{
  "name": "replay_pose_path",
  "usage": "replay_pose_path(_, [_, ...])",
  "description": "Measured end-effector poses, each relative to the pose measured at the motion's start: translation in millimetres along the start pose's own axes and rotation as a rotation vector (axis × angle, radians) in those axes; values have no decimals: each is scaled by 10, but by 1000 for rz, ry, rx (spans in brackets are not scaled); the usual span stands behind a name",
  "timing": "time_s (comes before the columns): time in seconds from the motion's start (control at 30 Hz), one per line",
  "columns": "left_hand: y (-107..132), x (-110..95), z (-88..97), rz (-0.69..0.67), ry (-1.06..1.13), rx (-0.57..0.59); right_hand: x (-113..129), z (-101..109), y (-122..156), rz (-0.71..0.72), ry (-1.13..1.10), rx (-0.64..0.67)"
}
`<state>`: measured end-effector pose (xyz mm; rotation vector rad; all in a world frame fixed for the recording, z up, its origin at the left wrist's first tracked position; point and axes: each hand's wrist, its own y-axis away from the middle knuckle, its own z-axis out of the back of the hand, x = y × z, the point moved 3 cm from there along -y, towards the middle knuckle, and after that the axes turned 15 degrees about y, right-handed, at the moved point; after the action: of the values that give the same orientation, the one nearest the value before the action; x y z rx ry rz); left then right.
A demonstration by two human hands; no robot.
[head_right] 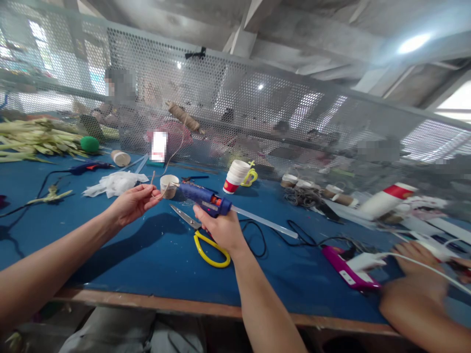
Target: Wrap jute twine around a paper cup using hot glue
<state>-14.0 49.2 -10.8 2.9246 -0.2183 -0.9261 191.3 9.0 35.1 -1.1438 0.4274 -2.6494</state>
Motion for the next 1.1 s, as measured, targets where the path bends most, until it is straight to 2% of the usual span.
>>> replay_pose_path(0.17, [13,10,-7,-15,-60,44,1,-12,-18,6,-175,67])
replay_pose_path(0.3, [23,8,-16,-45,-150,56,-8,2,-32,22,-199,89])
replay_pose_path(0.5, [13,-7,-12,-93,-315,82,-36,37,-25,44,-62,165])
replay_pose_path(0.67, [46,-52,-48,-149,-487,173,-30,55,-38,49,142,243])
replay_pose_path(0.8, [102,-84,-102,-186,-567,246,-62,87,-108,32,337,84])
replay_pose_path(0.87, [114,-73,-112,-160,-601,256,-77,99,-119,28,301,32])
replay_pose_path(0.93, [106,-50,-102,-102,-645,246,-82,96,-106,30,165,91])
replay_pose_path(1.0, [81,-48,-75,-68,-663,212,-83,83,-85,29,45,233])
replay_pose_path(1.1, [25,-117,-17,-125,-597,128,-123,82,-95,-2,2,379])
